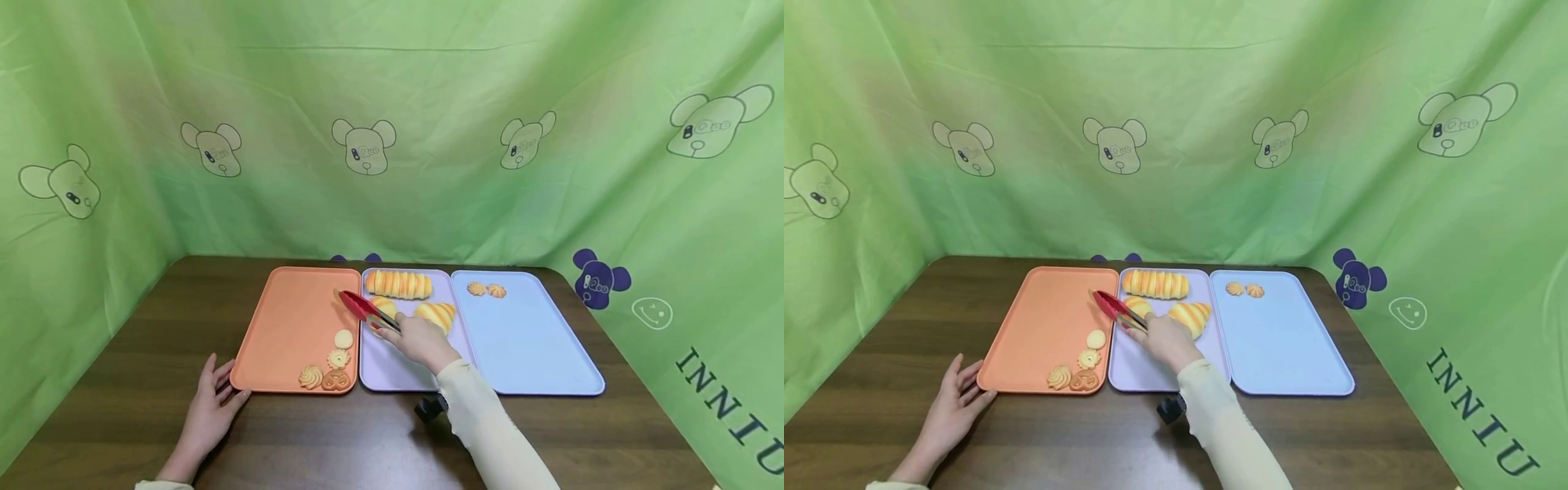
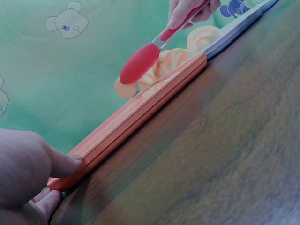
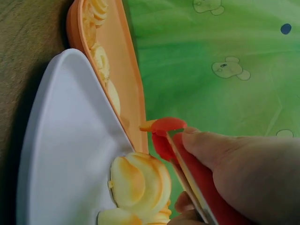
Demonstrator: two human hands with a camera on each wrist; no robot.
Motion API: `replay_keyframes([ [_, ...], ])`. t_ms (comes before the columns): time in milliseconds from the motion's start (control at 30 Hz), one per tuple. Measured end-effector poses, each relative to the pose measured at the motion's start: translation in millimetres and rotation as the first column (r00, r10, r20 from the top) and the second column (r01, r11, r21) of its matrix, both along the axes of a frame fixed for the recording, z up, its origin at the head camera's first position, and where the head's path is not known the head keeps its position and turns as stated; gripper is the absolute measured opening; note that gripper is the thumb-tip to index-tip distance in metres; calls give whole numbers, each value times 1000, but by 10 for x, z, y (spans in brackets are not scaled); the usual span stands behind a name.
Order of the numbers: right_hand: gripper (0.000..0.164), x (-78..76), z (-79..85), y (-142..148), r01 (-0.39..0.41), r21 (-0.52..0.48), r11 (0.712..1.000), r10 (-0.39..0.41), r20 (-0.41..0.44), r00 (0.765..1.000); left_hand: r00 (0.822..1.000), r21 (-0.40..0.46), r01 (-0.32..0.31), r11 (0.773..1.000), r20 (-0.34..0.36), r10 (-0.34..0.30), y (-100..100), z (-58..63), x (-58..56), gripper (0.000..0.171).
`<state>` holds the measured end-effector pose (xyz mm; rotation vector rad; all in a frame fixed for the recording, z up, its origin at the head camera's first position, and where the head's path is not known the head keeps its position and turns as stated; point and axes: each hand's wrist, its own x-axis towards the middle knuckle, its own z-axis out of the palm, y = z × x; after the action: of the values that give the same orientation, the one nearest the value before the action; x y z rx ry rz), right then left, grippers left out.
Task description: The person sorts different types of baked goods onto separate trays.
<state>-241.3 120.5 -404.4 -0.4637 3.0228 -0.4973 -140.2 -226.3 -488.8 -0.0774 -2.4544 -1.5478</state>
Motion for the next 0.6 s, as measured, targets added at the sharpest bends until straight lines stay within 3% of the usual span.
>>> replay_keyframes([
  [600, 35, 148, -4, 269, -2, -83, 997, -3, -59, 998, 1000, -3, 5, 1000, -15, -6, 4, -9, -1, 88],
])
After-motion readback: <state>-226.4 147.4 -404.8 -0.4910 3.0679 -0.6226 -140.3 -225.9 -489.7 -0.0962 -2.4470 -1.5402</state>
